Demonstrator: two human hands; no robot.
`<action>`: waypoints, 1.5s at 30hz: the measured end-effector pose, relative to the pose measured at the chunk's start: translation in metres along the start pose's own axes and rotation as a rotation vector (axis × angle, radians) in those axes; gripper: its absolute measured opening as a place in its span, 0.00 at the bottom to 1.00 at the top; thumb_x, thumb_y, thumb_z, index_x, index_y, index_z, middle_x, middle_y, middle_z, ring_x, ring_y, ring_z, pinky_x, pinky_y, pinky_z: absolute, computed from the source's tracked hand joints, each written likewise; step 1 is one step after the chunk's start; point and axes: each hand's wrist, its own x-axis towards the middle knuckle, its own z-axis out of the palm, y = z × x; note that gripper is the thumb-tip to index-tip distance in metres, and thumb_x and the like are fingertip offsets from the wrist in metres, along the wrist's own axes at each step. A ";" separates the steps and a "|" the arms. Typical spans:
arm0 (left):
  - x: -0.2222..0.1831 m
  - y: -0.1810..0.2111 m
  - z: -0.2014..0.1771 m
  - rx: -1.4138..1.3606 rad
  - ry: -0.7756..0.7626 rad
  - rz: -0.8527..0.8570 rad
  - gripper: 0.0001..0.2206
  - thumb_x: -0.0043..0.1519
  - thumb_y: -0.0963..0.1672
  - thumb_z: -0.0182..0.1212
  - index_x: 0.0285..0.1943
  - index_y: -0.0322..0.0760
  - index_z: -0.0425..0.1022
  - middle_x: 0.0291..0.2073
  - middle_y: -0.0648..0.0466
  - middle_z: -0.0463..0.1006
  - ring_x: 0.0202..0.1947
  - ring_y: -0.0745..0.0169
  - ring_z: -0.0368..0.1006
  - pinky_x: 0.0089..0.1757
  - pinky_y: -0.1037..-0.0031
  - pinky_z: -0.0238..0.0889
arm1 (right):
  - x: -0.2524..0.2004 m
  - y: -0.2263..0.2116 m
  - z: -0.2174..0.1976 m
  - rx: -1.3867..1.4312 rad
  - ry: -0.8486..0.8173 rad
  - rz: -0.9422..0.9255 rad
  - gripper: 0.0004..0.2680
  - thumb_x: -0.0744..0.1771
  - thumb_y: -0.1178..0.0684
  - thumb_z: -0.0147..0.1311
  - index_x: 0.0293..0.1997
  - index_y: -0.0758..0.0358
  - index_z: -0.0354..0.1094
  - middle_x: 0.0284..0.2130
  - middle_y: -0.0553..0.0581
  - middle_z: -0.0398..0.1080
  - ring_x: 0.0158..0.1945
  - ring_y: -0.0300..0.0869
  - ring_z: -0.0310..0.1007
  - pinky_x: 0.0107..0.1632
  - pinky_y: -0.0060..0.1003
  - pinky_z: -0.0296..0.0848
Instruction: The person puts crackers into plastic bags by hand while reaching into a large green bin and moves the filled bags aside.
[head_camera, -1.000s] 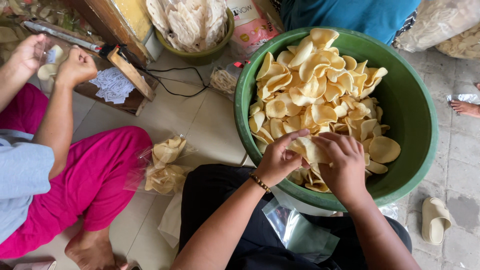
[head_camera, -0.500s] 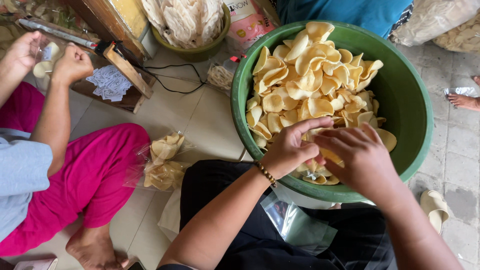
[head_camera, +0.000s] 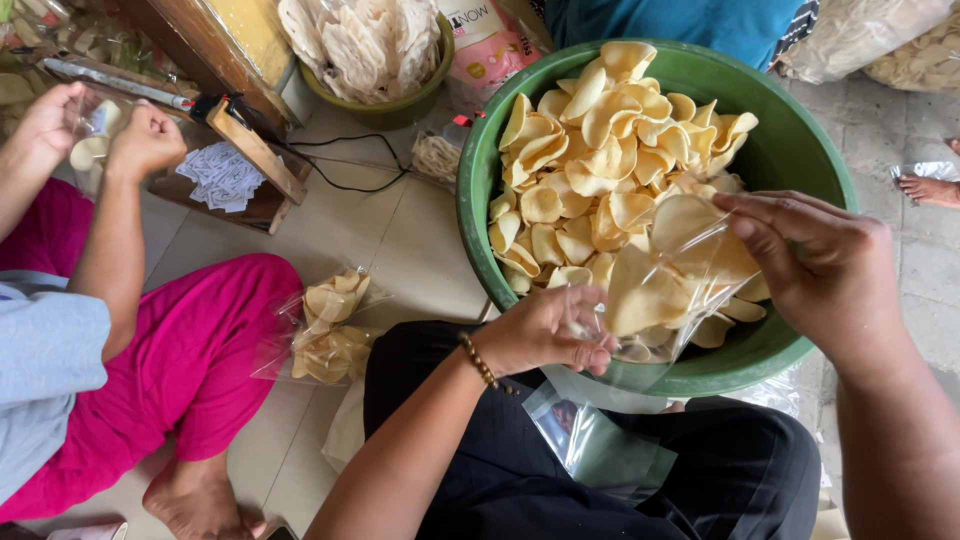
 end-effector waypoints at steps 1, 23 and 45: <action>-0.004 -0.002 0.002 -0.001 0.003 0.000 0.35 0.55 0.44 0.69 0.71 0.30 0.57 0.49 0.39 0.77 0.40 0.52 0.81 0.41 0.71 0.79 | -0.001 0.002 0.001 0.002 -0.002 -0.001 0.08 0.73 0.62 0.53 0.56 0.74 0.75 0.48 0.66 0.77 0.49 0.49 0.78 0.50 0.38 0.74; -0.013 0.005 0.021 0.023 -0.071 0.178 0.30 0.55 0.51 0.72 0.62 0.34 0.67 0.51 0.50 0.75 0.52 0.56 0.74 0.50 0.73 0.77 | 0.002 -0.029 0.024 0.185 -0.291 -0.307 0.06 0.65 0.53 0.58 0.40 0.61 0.76 0.42 0.57 0.78 0.48 0.47 0.80 0.61 0.48 0.77; -0.033 0.012 0.049 0.487 0.326 0.251 0.34 0.60 0.59 0.51 0.67 0.32 0.61 0.53 0.44 0.74 0.44 0.54 0.79 0.36 0.77 0.80 | 0.011 0.002 0.040 0.206 -0.513 -0.020 0.22 0.64 0.35 0.48 0.49 0.68 0.70 0.40 0.59 0.80 0.42 0.44 0.85 0.46 0.36 0.85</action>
